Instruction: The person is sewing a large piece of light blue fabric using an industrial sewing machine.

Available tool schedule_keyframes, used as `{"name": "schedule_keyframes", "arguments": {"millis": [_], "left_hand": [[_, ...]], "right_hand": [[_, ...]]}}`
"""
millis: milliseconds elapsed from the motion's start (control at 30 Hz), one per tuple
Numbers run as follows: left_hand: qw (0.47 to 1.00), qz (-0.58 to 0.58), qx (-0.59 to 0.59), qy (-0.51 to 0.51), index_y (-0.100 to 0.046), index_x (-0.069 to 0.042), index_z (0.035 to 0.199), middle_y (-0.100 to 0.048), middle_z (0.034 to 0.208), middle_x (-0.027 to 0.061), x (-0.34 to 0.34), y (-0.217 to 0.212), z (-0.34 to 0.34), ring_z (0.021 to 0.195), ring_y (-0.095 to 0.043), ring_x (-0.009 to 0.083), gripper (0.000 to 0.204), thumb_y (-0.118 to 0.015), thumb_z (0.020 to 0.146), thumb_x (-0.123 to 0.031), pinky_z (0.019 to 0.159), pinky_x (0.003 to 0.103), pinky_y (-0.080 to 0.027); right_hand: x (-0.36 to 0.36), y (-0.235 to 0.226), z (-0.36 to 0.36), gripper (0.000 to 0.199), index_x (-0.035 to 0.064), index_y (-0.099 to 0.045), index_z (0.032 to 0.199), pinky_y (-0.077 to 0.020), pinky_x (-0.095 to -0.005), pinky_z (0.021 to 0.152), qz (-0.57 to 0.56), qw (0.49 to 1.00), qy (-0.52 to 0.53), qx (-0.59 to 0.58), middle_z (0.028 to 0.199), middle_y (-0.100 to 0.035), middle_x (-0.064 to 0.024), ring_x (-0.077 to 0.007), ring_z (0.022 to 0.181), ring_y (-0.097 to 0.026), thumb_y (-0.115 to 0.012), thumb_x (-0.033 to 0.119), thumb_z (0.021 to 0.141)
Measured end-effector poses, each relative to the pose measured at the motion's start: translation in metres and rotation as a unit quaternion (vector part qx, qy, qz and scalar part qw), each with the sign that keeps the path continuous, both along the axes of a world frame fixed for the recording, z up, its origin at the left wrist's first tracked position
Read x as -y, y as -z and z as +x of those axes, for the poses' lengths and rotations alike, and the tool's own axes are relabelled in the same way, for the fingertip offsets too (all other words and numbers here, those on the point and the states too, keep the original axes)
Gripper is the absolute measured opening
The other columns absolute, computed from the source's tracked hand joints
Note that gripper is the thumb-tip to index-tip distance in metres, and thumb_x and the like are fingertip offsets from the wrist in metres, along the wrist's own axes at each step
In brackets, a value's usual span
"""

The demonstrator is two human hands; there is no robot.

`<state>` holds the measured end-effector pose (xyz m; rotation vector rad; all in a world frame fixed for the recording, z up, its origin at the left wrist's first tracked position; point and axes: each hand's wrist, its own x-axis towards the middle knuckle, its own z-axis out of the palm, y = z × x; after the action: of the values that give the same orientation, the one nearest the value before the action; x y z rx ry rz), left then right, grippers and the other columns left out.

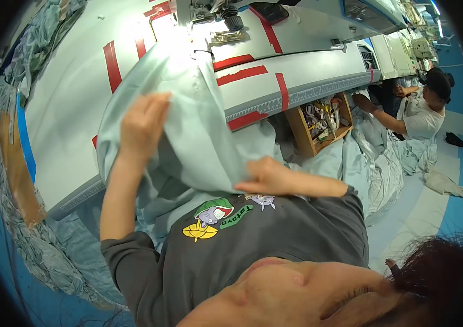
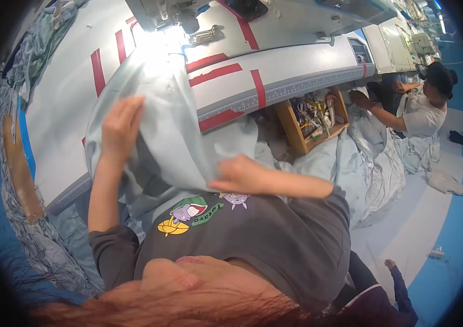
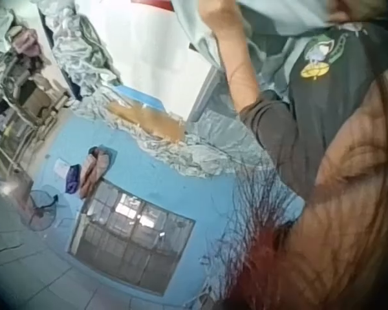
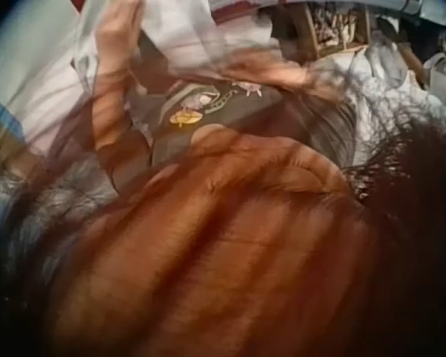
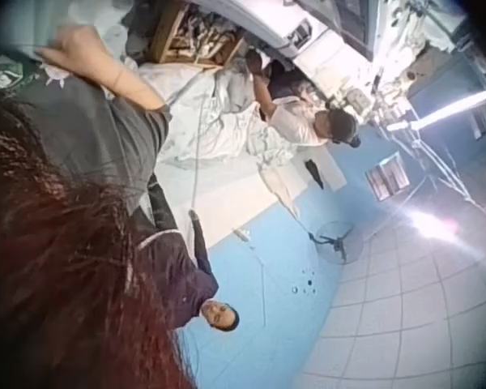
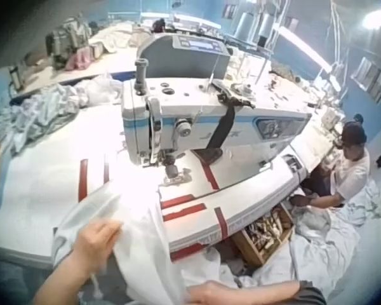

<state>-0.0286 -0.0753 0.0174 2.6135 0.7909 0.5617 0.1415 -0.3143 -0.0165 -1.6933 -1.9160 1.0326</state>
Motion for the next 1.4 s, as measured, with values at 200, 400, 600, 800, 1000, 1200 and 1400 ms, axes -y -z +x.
{"name": "schedule_keyframes", "arguments": {"millis": [200,400,600,800,1000,1200,1400], "left_hand": [[0.84,-0.535,-0.044,0.073,-0.062,0.005,0.075,-0.062,0.06,0.0134,0.113,0.041,0.025,0.051,-0.061,0.0175,0.035,-0.065,0.084,-0.028,0.052,0.031,-0.048],[0.813,-0.548,-0.098,0.173,-0.063,0.004,0.076,-0.06,0.055,0.0098,0.14,0.038,0.007,0.047,-0.056,0.0169,0.031,-0.061,0.087,-0.024,0.051,0.032,-0.045],[0.993,-0.004,0.103,-0.059,-0.041,-0.005,0.136,-0.043,0.136,0.0204,0.065,0.008,-0.038,0.124,-0.045,0.0319,0.064,-0.065,0.084,-0.033,0.099,0.041,-0.039],[0.991,0.09,-0.07,-0.072,-0.029,-0.008,0.144,-0.026,0.149,0.0176,-0.015,0.043,-0.04,0.138,-0.023,0.0354,0.082,-0.059,0.082,-0.052,0.111,0.05,-0.018],[0.986,0.124,-0.072,-0.085,-0.029,-0.01,0.144,-0.025,0.149,0.0156,-0.077,0.054,-0.03,0.138,-0.022,0.034,0.08,-0.057,0.083,-0.053,0.112,0.049,-0.017],[0.986,0.112,-0.077,-0.093,-0.029,-0.012,0.143,-0.024,0.15,0.0149,-0.13,0.052,-0.016,0.139,-0.021,0.0336,0.077,-0.055,0.085,-0.054,0.112,0.049,-0.017],[0.983,0.132,-0.075,-0.103,-0.034,-0.013,0.142,-0.029,0.149,0.0132,-0.19,0.083,-0.013,0.138,-0.024,0.0327,0.07,-0.053,0.087,-0.051,0.112,0.048,-0.018]], "right_hand": [[0.013,-0.018,-0.008,0.027,0.0065,-0.057,0.07,-0.0479,-0.0391,0.049,0.14,0.98,-0.11,0.088,0.073,-0.058,-0.0076,-0.0261,0.058,-0.06,-0.064,0.03,0.083],[-0.045,-0.016,0.041,0.03,0.0072,-0.061,0.105,-0.0291,-0.0482,0.108,0.344,0.91,-0.07,0.22,0.111,-0.064,-0.0047,-0.0211,0.11,-0.059,-0.064,0.013,0.075],[-0.055,-0.004,0.033,0.017,0.0071,-0.06,0.092,-0.0324,-0.0549,0.106,0.379,0.908,-0.132,0.123,0.099,-0.064,-0.0035,-0.0185,0.107,-0.061,-0.062,0.006,0.075],[-0.059,-0.026,0.034,0.013,0.0075,-0.06,0.089,-0.0317,-0.0553,0.107,0.314,0.923,-0.155,0.16,0.094,-0.064,-0.003,-0.0174,0.101,-0.062,-0.063,0.007,0.076],[-0.07,-0.031,0.031,0.006,0.0083,-0.06,0.082,-0.028,-0.0547,0.109,0.33,0.923,-0.135,0.145,0.089,-0.065,-0.001,-0.0156,0.098,-0.063,-0.063,0.008,0.077],[-0.082,-0.025,0.031,0.005,0.0087,-0.06,0.081,-0.0244,-0.0544,0.111,0.345,0.921,-0.123,0.133,0.088,-0.065,-0.0007,-0.0151,0.096,-0.064,-0.063,0.006,0.077],[-0.093,-0.025,0.04,0.006,0.0077,-0.06,0.081,-0.0256,-0.0547,0.11,0.309,0.933,-0.141,0.117,0.091,-0.065,-0.0023,-0.0174,0.099,-0.064,-0.063,0.006,0.077]]}}
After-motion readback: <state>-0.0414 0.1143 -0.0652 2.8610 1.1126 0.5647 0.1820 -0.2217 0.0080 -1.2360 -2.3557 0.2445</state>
